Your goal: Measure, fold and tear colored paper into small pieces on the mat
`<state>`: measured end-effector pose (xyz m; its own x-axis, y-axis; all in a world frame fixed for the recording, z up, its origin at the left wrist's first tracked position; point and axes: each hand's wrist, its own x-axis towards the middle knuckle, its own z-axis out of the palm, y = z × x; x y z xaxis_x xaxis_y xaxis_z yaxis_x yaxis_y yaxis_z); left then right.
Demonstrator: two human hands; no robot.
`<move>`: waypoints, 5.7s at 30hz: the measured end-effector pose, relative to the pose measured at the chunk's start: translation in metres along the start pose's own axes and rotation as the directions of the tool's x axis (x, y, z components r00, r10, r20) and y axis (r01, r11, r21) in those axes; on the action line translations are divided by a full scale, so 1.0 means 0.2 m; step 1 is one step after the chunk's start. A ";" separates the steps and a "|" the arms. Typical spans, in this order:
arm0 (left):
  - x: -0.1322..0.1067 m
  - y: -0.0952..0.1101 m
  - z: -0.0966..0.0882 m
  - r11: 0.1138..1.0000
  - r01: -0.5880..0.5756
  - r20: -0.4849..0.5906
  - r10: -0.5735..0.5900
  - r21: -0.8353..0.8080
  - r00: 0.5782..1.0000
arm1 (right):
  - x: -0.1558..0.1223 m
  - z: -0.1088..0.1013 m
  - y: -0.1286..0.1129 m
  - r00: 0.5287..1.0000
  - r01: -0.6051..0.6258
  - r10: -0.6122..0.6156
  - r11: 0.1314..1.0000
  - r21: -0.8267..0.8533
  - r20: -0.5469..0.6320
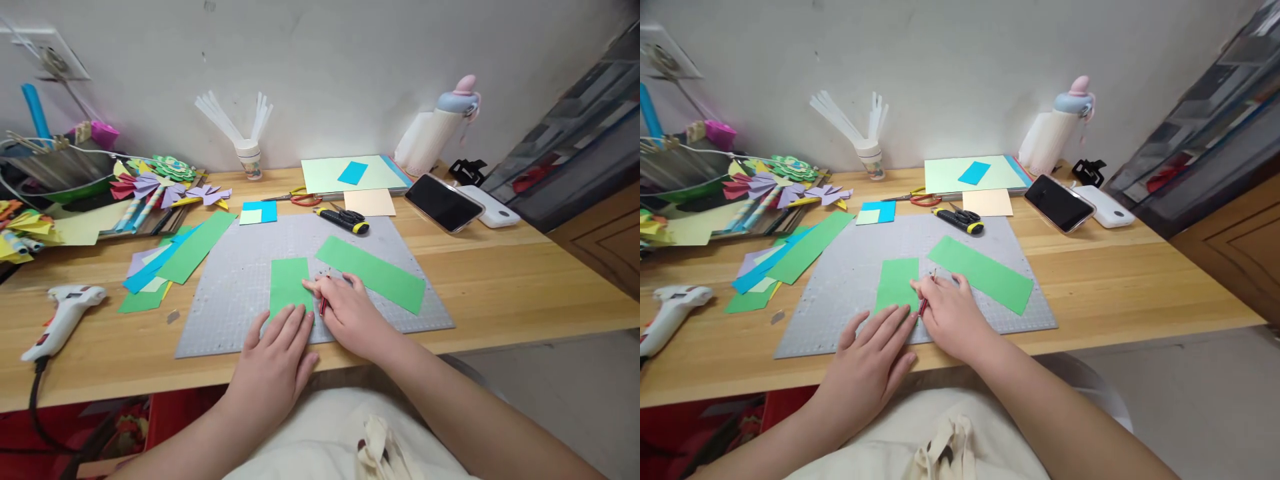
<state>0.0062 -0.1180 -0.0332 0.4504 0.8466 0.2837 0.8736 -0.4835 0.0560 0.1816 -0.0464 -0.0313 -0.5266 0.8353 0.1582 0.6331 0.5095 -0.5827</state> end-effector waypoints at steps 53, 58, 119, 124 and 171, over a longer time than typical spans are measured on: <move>0.12 -0.10 -0.01 0.998 -0.055 0.215 0.047 0.030 0.975 | 0.15 -0.07 0.15 0.997 0.060 -0.069 0.962 0.266 0.023; 0.12 -0.09 -0.01 0.999 -0.043 0.202 0.039 0.015 0.979 | 0.14 -0.06 0.16 0.997 0.064 -0.071 0.965 0.255 0.017; 0.08 -0.03 -0.03 0.999 0.004 0.024 -0.003 -0.052 1.000 | 0.11 -0.08 0.10 0.983 0.181 -0.179 0.982 -0.059 0.041; 0.01 0.02 -0.04 0.998 0.042 -0.090 -0.038 0.040 0.995 | 0.10 -0.07 0.10 0.984 0.173 -0.170 0.983 -0.054 0.053; 0.08 -0.35 -0.12 0.937 -0.343 0.223 0.349 -0.066 0.910 | 0.10 -0.06 0.11 0.986 0.167 -0.168 0.986 0.025 0.025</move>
<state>-0.0522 -0.0756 -0.0098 0.7557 0.6518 0.0643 0.6521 -0.7579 0.0183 0.1915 -0.0165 -0.0319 -0.6392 0.7326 0.2339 0.5218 0.6366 -0.5679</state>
